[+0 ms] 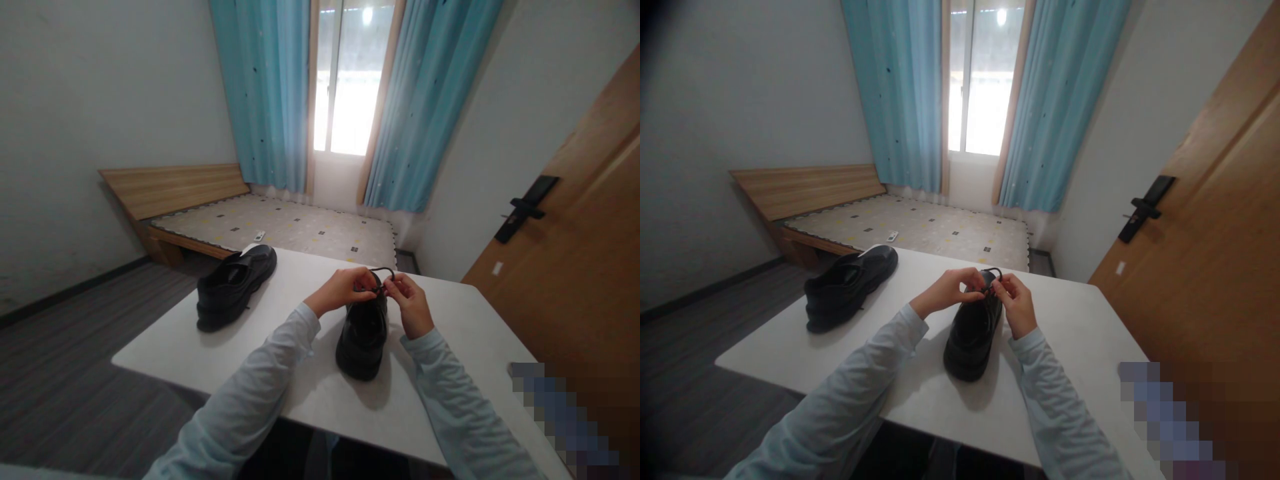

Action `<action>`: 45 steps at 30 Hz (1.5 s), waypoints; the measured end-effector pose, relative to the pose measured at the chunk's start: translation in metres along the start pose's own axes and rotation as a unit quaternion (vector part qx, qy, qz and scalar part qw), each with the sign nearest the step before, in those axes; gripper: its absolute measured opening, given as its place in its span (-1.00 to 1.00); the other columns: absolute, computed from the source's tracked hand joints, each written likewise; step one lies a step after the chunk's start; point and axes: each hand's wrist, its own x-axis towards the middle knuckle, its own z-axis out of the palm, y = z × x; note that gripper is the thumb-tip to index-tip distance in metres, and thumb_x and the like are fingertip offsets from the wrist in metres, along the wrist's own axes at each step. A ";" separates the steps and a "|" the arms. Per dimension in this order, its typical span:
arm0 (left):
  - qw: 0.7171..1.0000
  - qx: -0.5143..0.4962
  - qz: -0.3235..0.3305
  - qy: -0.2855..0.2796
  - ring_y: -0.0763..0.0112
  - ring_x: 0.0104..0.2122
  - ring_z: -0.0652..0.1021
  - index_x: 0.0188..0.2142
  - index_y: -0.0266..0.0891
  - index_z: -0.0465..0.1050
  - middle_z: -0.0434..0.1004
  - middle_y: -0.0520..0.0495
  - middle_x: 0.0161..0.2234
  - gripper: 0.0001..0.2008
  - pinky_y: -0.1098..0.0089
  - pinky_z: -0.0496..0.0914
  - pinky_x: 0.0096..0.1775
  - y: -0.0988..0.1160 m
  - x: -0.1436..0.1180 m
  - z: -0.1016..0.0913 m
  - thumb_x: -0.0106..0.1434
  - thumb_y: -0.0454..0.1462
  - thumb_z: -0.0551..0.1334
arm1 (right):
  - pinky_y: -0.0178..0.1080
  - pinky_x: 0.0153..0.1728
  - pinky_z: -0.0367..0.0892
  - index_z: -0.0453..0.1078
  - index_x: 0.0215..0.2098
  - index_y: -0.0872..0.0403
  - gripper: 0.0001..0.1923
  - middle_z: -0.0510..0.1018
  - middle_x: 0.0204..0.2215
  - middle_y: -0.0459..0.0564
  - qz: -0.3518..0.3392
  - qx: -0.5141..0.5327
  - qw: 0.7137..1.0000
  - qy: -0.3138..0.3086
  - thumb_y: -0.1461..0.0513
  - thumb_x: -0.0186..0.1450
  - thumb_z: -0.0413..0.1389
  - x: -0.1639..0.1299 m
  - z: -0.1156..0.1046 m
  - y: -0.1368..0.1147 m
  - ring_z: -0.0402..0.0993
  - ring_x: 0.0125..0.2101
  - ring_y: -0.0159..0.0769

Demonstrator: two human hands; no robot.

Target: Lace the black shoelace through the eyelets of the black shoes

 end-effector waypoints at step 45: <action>0.835 -0.519 -0.110 0.147 0.55 -0.54 0.44 -0.44 -0.23 0.11 0.34 0.11 -0.53 -0.64 0.36 0.45 -0.38 -0.008 0.004 0.008 0.13 -0.05 0.22 | -0.20 -0.20 0.31 0.33 -0.53 0.04 -0.73 0.58 -0.41 -0.05 0.069 0.123 0.990 0.032 0.06 0.02 0.25 -0.004 0.001 -0.005 0.46 -0.29 -0.28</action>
